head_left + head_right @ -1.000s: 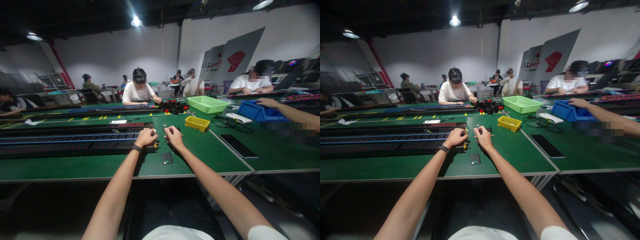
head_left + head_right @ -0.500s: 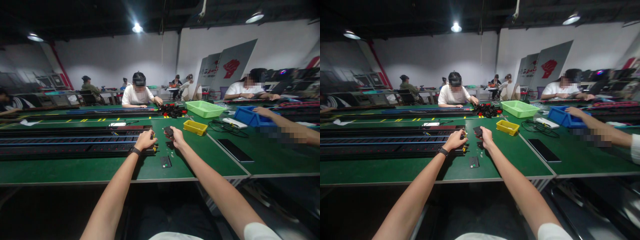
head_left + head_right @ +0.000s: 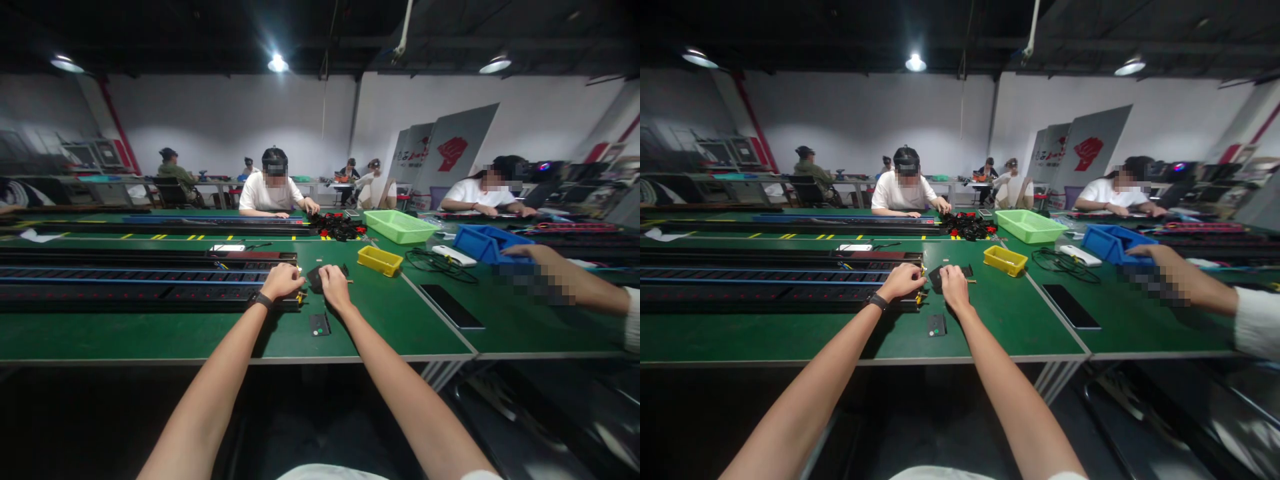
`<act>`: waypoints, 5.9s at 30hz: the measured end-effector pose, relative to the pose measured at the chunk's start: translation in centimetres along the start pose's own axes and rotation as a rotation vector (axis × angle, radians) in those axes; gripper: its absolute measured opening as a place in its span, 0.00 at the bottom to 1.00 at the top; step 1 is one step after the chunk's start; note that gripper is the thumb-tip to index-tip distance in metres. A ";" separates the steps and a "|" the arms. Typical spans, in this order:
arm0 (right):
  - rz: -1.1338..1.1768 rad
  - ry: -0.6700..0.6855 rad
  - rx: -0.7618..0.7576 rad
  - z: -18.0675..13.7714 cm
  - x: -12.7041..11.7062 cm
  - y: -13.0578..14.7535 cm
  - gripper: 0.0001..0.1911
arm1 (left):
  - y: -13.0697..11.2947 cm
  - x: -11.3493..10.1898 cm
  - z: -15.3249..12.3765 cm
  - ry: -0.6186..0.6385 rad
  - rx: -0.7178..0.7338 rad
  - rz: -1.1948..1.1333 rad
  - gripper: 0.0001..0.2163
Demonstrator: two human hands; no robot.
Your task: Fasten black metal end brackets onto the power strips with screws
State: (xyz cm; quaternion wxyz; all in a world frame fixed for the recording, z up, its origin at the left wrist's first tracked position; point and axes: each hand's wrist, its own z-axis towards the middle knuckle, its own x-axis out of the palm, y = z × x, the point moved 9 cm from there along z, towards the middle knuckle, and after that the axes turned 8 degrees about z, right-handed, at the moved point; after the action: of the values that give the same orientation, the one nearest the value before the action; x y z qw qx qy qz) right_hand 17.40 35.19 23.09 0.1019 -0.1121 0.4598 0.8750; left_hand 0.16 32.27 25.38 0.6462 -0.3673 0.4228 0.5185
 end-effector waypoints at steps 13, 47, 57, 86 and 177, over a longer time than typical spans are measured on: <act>-0.071 0.034 0.010 -0.5 0.7 -0.4 0.08 | 0.2 0.1 -0.1 -0.009 -0.009 0.017 0.13; -0.105 0.256 -0.022 -1.7 3.5 0.6 0.11 | 0.5 0.6 0.5 0.048 0.013 0.003 0.17; -0.073 0.263 -0.009 -1.6 3.8 0.1 0.12 | 0.5 0.7 0.5 0.047 0.002 0.008 0.15; 0.094 0.347 0.032 -2.1 4.3 0.7 0.13 | 0.4 0.4 0.3 0.057 -0.009 0.015 0.14; 0.216 0.330 0.073 -1.8 4.6 -0.2 0.17 | 0.4 0.7 0.3 0.030 0.036 0.033 0.15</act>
State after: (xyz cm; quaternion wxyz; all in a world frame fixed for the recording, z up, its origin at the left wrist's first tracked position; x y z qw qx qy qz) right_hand 13.29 34.19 20.65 -0.0653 -0.2001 0.5109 0.8335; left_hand -0.07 32.84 24.87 0.6375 -0.3563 0.4478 0.5159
